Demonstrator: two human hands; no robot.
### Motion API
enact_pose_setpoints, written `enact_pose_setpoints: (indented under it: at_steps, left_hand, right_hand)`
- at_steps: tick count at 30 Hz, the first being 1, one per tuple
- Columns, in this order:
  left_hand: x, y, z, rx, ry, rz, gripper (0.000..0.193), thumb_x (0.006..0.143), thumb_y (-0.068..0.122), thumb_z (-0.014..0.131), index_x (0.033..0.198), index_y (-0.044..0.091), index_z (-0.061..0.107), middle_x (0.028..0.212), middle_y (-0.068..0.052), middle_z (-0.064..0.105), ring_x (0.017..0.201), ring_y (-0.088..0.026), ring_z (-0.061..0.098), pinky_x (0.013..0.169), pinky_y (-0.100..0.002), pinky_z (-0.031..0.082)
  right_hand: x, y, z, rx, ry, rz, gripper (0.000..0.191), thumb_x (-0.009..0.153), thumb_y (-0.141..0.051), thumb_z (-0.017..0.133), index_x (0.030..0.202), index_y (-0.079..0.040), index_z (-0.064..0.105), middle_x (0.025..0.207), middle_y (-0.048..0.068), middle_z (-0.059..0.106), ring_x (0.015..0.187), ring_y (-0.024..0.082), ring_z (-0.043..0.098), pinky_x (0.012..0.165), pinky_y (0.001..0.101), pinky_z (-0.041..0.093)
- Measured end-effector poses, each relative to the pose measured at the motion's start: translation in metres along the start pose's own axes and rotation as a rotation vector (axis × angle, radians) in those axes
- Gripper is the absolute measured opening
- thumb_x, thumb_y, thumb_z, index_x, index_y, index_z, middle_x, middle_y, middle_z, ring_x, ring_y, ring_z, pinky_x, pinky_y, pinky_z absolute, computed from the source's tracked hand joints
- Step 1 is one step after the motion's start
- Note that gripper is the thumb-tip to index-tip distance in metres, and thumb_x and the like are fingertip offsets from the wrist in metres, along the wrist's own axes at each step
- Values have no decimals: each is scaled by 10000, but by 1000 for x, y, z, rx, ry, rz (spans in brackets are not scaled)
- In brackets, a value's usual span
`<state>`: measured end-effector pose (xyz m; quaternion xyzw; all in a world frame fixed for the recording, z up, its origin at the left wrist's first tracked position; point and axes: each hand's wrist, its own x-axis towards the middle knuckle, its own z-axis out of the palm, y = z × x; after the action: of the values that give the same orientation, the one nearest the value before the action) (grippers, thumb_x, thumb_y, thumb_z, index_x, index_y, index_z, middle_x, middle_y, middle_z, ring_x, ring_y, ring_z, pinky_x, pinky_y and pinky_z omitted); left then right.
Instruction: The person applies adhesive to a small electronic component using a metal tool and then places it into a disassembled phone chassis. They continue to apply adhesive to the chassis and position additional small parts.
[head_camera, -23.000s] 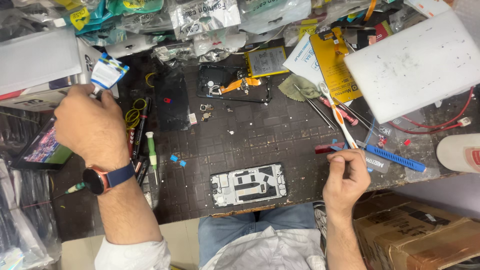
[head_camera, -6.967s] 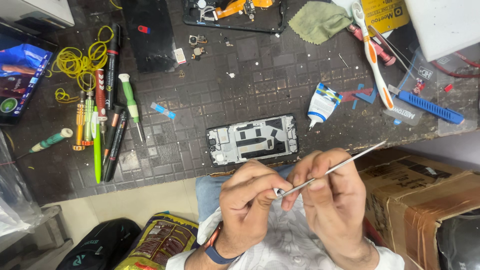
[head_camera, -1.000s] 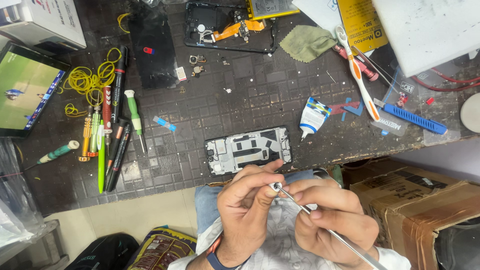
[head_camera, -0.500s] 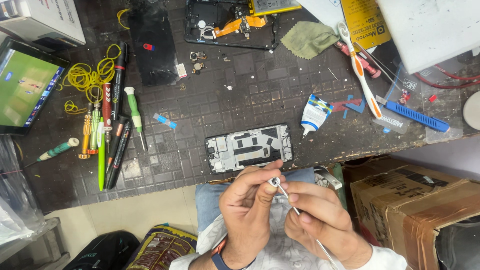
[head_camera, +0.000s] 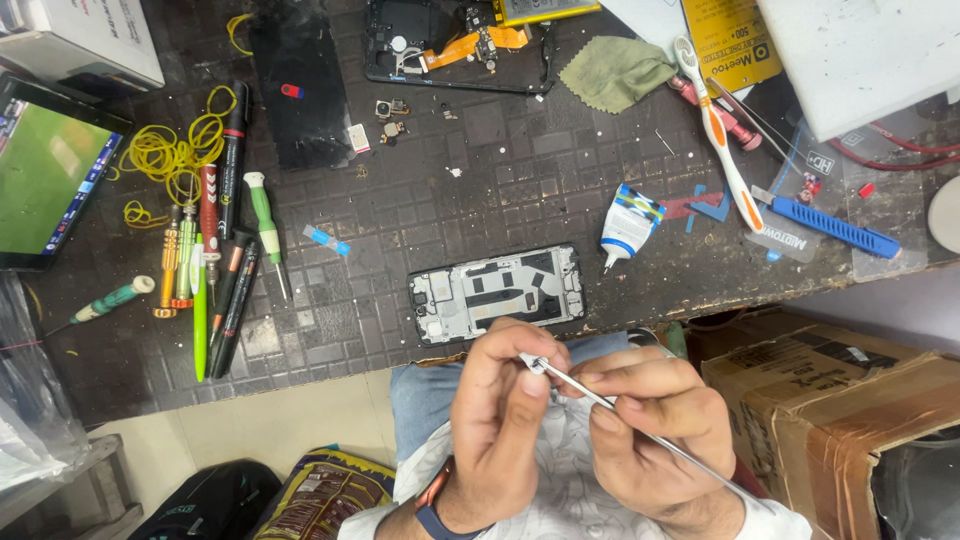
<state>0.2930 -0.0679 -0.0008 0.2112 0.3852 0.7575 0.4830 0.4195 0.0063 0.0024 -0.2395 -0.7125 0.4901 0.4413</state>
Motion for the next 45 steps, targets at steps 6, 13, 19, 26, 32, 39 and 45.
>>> enact_pose_setpoints:
  at_steps: [6,13,19,26,32,39,45]
  left_hand:
    - [3,2,-2,133,-100,73,207,1137,116,464,1316,18,432,1122,-80,443,980,-137,450,918,-291,425]
    - [4,-7,-1,13,-75,50,127,1148,160,498,1186,57,434,1035,-63,447,907,-131,423,864,-301,428]
    - [10,12,-20,223,-289,90,143,1174,175,506,1224,48,463,1084,-113,534,965,-145,501,924,-274,437]
    - [18,21,-22,405,-262,122,97,1156,143,542,1154,47,531,1036,-95,620,893,-137,594,827,-269,520]
    - [19,19,-21,433,-138,106,89,1133,122,511,1131,33,511,1026,-90,610,833,-123,585,773,-263,520]
    - [21,17,-24,522,-65,153,21,1119,50,493,1116,30,499,1012,-89,604,813,-120,561,751,-259,511]
    - [20,12,-22,548,-124,209,26,1113,59,512,1124,39,500,1026,-85,605,863,-146,562,798,-285,501]
  right_hand:
    - [-1,1,0,-119,-30,-46,238,974,-1,678,1123,-96,518,1116,129,692,989,278,766,832,373,636]
    - [1,2,-1,-40,-66,-51,245,945,17,712,1092,-75,539,1068,130,700,944,270,780,810,371,649]
    - [4,3,1,83,17,-79,172,959,-9,712,1045,-63,573,1017,131,712,912,249,714,782,389,622]
    - [10,0,1,87,-3,-46,179,971,-70,732,1019,-61,560,1004,126,708,852,213,654,816,411,585]
    - [18,0,-3,104,-29,87,199,933,-137,781,1001,-32,625,954,134,671,906,250,651,844,406,560]
    - [40,-22,-14,-64,152,19,344,866,-216,791,1096,7,667,1075,127,709,1020,264,687,885,361,570]
    - [42,-45,-9,-779,-175,-79,347,712,14,851,1038,-11,735,940,85,726,811,218,671,726,317,538]
